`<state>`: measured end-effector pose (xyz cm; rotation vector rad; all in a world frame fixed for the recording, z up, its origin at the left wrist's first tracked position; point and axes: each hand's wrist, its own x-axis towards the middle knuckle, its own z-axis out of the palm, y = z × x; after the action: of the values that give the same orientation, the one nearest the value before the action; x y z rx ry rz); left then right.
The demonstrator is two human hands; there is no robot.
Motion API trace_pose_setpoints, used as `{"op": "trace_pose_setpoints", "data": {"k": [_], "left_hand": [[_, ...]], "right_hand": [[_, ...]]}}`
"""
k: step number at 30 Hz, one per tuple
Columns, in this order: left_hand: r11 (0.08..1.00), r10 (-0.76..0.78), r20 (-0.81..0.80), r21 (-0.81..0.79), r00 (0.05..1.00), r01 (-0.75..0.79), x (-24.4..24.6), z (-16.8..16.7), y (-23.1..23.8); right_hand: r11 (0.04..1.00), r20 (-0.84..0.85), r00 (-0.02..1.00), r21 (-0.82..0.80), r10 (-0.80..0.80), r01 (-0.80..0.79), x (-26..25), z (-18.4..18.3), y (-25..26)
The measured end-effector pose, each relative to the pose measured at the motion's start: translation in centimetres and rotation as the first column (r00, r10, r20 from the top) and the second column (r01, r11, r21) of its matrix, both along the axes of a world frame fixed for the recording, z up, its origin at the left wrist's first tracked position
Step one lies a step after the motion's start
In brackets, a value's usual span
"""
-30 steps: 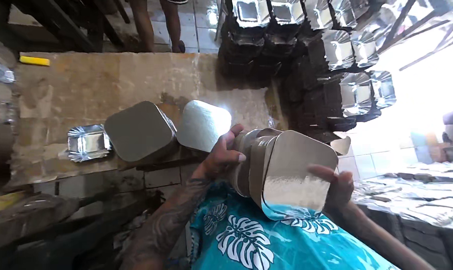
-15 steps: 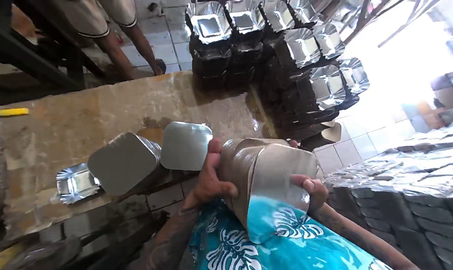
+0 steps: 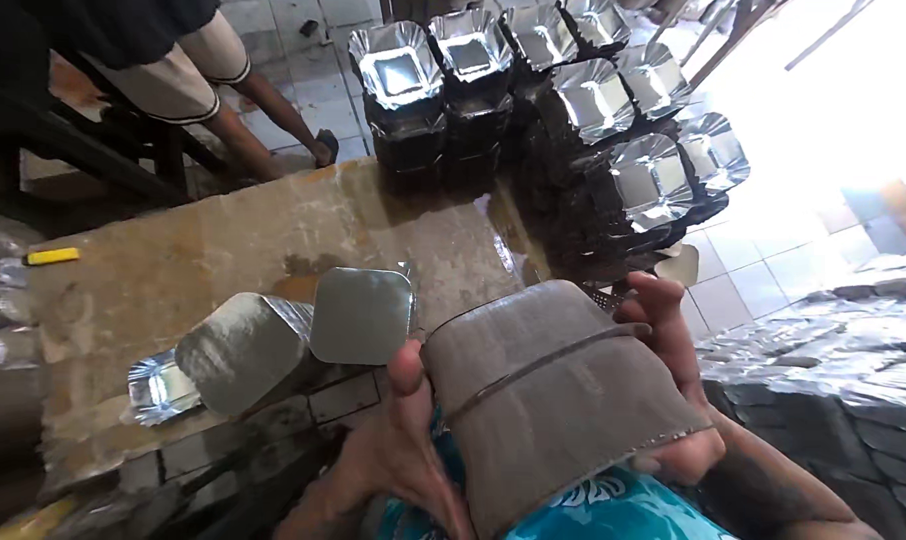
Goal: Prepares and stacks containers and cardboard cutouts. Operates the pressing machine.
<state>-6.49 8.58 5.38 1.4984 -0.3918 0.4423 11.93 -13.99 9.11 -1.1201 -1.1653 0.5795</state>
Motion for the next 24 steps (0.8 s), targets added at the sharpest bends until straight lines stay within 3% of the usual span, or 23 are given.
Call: {"op": "trace_pose_setpoints", "data": {"k": [2,4,6,8,10,12,13,15,17,20,21,24], "left_hand": [[0.985,0.174,0.0,0.005,0.985,-0.174,0.1,-0.9,-2.1],[0.962,0.266,-0.167,-0.01,0.949,-0.272,0.6,-2.6,-3.6],[0.944,0.246,-0.382,-0.116,0.891,-0.31,2.2,-5.2,-4.3],[0.872,0.131,-0.577,-0.32,0.806,-0.371,4.8,-7.7,-4.1],[0.751,0.113,-0.72,-0.39,0.685,-0.533,8.0,-8.5,-3.5],[0.822,0.058,-0.821,-0.284,0.568,-0.494,11.4,-7.8,-1.5],[0.85,0.033,-0.84,-0.261,0.542,-0.457,12.7,-8.2,-0.3],[0.877,-0.017,-0.763,-0.322,0.646,-0.357,15.1,-9.8,1.5],[0.908,-0.045,-0.679,-0.334,0.733,-0.254,18.3,-10.1,3.1],[0.949,0.023,-0.594,-0.24,0.804,-0.205,21.7,-11.3,4.1],[0.953,0.068,-0.591,-0.199,0.804,-0.228,22.3,-12.2,4.3],[0.939,0.138,-0.585,-0.179,0.799,-0.293,22.8,-14.7,4.8]], "right_hand": [[1.0,-0.106,0.994,-0.017,0.012,-0.014,0.1,-1.6,-0.9],[0.995,-0.321,0.946,-0.099,-0.037,0.005,0.1,-3.9,-1.4],[0.97,-0.574,0.801,-0.242,-0.171,0.033,0.0,-6.1,-1.5],[0.921,-0.627,0.709,-0.38,-0.323,0.084,0.6,-9.0,-1.3],[0.9,-0.466,0.805,-0.397,-0.368,0.182,1.8,-12.0,-1.0],[0.923,-0.056,0.95,-0.261,-0.309,0.284,3.8,-14.7,-0.3],[0.92,0.176,0.93,-0.17,-0.323,0.352,4.8,-16.2,0.1],[0.891,0.468,0.783,0.023,-0.41,0.453,7.3,-19.4,1.1],[0.861,0.569,0.665,0.172,-0.483,0.478,9.8,-22.3,2.6],[0.818,0.587,0.583,0.289,-0.562,0.497,12.7,-25.4,4.6],[0.814,0.564,0.597,0.291,-0.57,0.503,13.1,-26.8,5.2],[0.881,0.416,0.778,0.275,-0.47,0.385,13.8,-30.0,6.5]]}}
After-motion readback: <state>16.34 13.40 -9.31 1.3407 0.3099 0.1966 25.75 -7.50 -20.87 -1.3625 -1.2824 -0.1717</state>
